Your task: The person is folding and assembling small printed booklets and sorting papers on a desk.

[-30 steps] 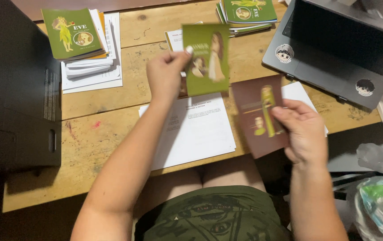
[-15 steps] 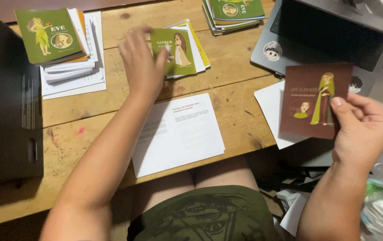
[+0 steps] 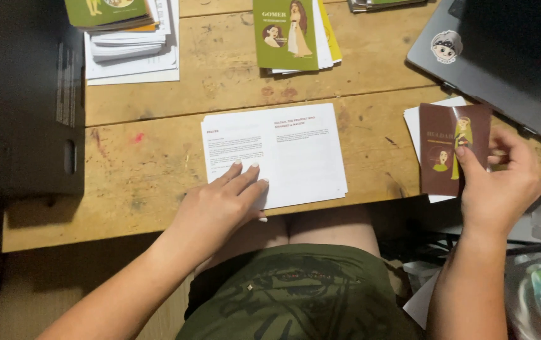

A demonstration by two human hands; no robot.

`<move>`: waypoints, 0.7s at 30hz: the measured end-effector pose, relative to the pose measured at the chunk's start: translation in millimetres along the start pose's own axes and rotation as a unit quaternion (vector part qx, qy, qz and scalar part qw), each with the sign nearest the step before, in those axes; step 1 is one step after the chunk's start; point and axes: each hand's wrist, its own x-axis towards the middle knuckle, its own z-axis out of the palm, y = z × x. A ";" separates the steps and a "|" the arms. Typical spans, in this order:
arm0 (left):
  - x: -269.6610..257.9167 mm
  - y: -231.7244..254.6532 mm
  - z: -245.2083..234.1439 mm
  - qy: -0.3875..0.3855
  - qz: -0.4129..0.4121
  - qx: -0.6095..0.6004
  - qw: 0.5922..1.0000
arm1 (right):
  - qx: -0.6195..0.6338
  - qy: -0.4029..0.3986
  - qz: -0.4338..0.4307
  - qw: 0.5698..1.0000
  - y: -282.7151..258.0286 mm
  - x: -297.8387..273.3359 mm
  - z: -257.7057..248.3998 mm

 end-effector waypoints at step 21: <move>-7.1 -11.3 -3.0 0.046 0.081 -0.010 0.996 | 0.183 -0.206 -0.134 0.952 -168.9 -51.2 21.9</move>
